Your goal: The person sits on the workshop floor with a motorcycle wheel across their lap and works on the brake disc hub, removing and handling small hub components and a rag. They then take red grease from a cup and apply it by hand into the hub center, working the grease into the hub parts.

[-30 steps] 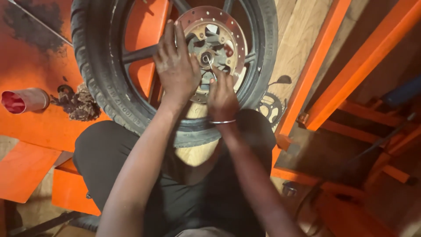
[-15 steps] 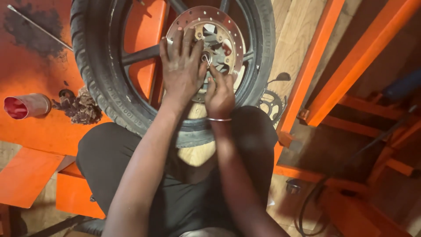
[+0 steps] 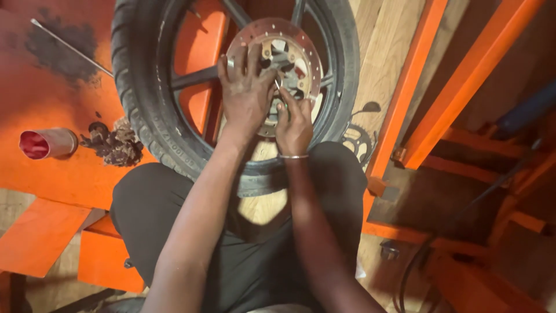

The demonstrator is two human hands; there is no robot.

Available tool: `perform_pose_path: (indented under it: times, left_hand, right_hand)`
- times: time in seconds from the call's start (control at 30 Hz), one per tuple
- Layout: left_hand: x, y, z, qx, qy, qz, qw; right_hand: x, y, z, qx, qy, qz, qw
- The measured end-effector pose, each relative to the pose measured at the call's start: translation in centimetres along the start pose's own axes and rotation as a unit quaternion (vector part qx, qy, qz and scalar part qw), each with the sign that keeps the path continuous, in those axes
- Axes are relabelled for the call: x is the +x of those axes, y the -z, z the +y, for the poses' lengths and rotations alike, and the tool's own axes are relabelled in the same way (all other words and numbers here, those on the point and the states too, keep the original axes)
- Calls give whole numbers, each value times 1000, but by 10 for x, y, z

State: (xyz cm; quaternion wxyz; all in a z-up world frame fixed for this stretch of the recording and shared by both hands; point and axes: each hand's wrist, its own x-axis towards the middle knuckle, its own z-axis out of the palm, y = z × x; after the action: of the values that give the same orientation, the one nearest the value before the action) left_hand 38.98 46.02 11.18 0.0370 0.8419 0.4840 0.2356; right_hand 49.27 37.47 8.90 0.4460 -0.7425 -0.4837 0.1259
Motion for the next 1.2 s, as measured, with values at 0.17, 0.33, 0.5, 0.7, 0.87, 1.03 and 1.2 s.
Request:
perform_pose_path:
  times: [0.17,0.33,0.5,0.7,0.87,1.03,1.2]
  left_hand:
    - [2,5,-2,6,-21,29,999]
    - [15,63,-9,-24,-48,28,998]
    - [-39,179,-38,-99,52,136,984]
    - [-187,246,-92,-137,321,294,890]
    - [-270,240,-111,-335,405,334,783]
    - [-280,239,-149,-465,473,351,661]
    - [-272,256,-172,-459,493,359,646]
  right_hand:
    - [-2,3,0,-7,10,-9,1000]
    - [11,34,-17,48,23,-60,997]
    - [0,39,-74,211,124,-219,945]
    - [-59,-70,-197,189,146,-447,862]
    - [-68,-195,-245,-183,344,-323,862]
    - [-90,-248,-231,-323,495,-292,752]
    - [-87,-196,-271,-296,379,-555,678]
